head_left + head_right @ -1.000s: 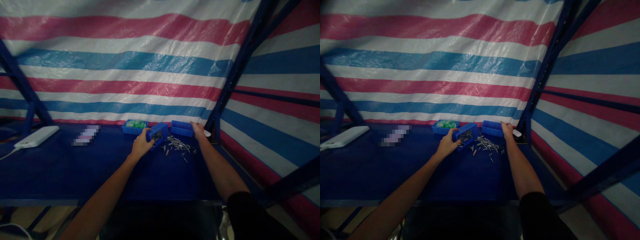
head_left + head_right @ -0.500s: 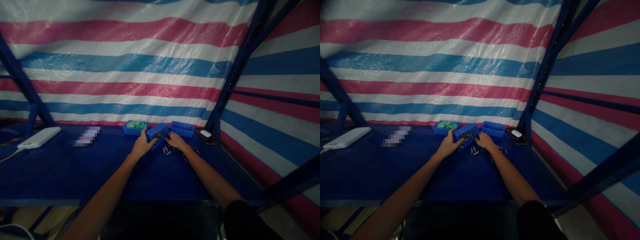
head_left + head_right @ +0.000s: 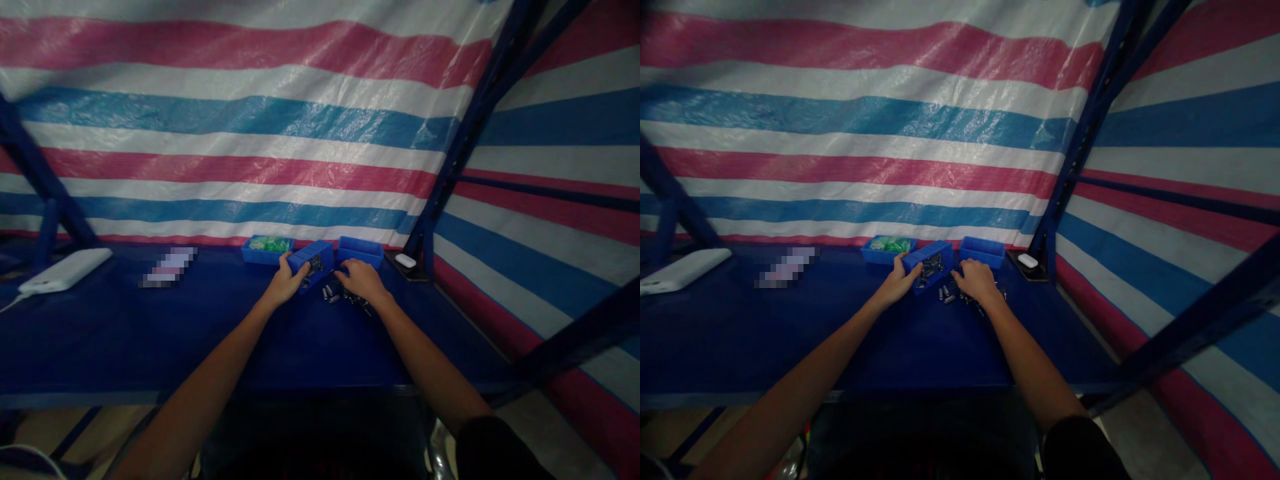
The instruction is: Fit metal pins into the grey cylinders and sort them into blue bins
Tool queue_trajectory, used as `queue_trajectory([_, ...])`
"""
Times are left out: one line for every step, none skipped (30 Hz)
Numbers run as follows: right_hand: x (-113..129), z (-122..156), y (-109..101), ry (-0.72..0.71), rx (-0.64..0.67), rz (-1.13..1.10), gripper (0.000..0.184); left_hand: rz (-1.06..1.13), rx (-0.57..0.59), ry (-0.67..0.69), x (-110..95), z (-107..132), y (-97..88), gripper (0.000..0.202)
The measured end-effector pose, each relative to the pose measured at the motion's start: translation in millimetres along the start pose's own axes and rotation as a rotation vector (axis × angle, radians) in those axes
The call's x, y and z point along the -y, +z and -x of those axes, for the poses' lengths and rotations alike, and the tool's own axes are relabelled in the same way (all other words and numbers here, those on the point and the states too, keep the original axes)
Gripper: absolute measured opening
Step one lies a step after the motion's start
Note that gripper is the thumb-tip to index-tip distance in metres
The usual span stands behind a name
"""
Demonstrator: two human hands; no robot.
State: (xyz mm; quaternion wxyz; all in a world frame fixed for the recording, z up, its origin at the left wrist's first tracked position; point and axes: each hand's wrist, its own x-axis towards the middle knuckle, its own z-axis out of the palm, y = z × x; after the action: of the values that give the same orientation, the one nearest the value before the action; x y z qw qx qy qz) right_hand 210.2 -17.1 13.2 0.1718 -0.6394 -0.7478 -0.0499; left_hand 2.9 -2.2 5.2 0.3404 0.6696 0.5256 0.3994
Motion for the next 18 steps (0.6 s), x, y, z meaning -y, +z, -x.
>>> queue_trajectory([6.6, -0.5, -0.6, -0.041, -0.061, -0.018, 0.032, -0.006, -0.006, 0.003, 0.5, -0.3, 0.5, 0.071])
queue_trajectory([13.9, -2.3, 0.5, -0.093, -0.109, -0.042, 0.031, -0.012, -0.011, 0.006, 1.0, -0.6, 0.9, 0.07])
queue_trajectory([21.6, -5.4, 3.3, -0.149, -0.142, -0.066, 0.03, -0.016, -0.014, 0.008, 1.5, -1.0, 1.1, 0.069])
queue_trajectory([29.1, -9.5, 7.4, -0.204, -0.16, -0.086, 0.029, -0.017, -0.018, 0.006, 1.8, -1.4, 1.0, 0.069])
queue_trajectory([36.0, -14.2, 12.6, -0.244, -0.169, -0.101, 0.03, -0.016, -0.02, 0.004, 2.1, -1.8, 0.5, 0.067])
queue_trajectory([41.9, -19.1, 18.4, -0.271, -0.172, -0.113, 0.031, -0.016, -0.025, 0.002, 2.5, -2.1, -0.1, 0.066])
queue_trajectory([46.6, -23.7, 24.1, -0.285, -0.175, -0.126, 0.035, -0.017, -0.036, 0.001, 2.9, -2.4, -0.9, 0.064])
queue_trajectory([50.0, -27.5, 29.2, -0.293, -0.179, -0.137, 0.039, -0.018, -0.049, 0.003, 3.4, -2.7, -1.6, 0.063])
queue_trajectory([51.9, -30.1, 33.4, -0.298, -0.185, -0.145, 0.043, -0.021, -0.06, 0.01, 4.2, -3.0, -2.2, 0.061])
queue_trajectory([52.6, -31.3, 36.4, -0.299, -0.192, -0.146, 0.045, -0.026, -0.065, 0.021, 5.0, -3.2, -2.5, 0.06])
queue_trajectory([52.3, -31.1, 38.1, -0.295, -0.2, -0.14, 0.046, -0.032, -0.07, 0.034, 6.0, -3.5, -2.4, 0.059])
queue_trajectory([51.3, -29.7, 38.6, -0.287, -0.204, -0.128, 0.045, -0.038, -0.073, 0.045, 6.9, -3.8, -2.1, 0.058])
queue_trajectory([50.0, -27.4, 38.2, -0.274, -0.203, -0.111, 0.044, -0.045, -0.074, 0.054, 7.8, -4.0, -1.5, 0.058])
queue_trajectory([48.7, -24.5, 37.1, -0.258, -0.198, -0.093, 0.042, -0.054, -0.075, 0.06, 8.4, -4.1, -0.7, 0.059])
queue_trajectory([47.7, -21.5, 36.0, -0.245, -0.192, -0.078, 0.04, -0.063, -0.074, 0.065, 8.9, -4.1, 0.0, 0.059])
queue_trajectory([46.9, -18.8, 34.9, -0.238, -0.183, -0.068, 0.039, -0.07, -0.069, 0.072, 9.1, -3.9, 0.7, 0.059])
queue_trajectory([46.6, -16.4, 34.2, -0.237, -0.172, -0.063, 0.039, -0.075, -0.062, 0.081, 9.0, -3.6, 1.1, 0.059])
queue_trajectory([46.7, -14.6, 33.9, -0.238, -0.162, -0.062, 0.038, -0.076, -0.053, 0.091, 8.7, -3.3, 1.4, 0.06])
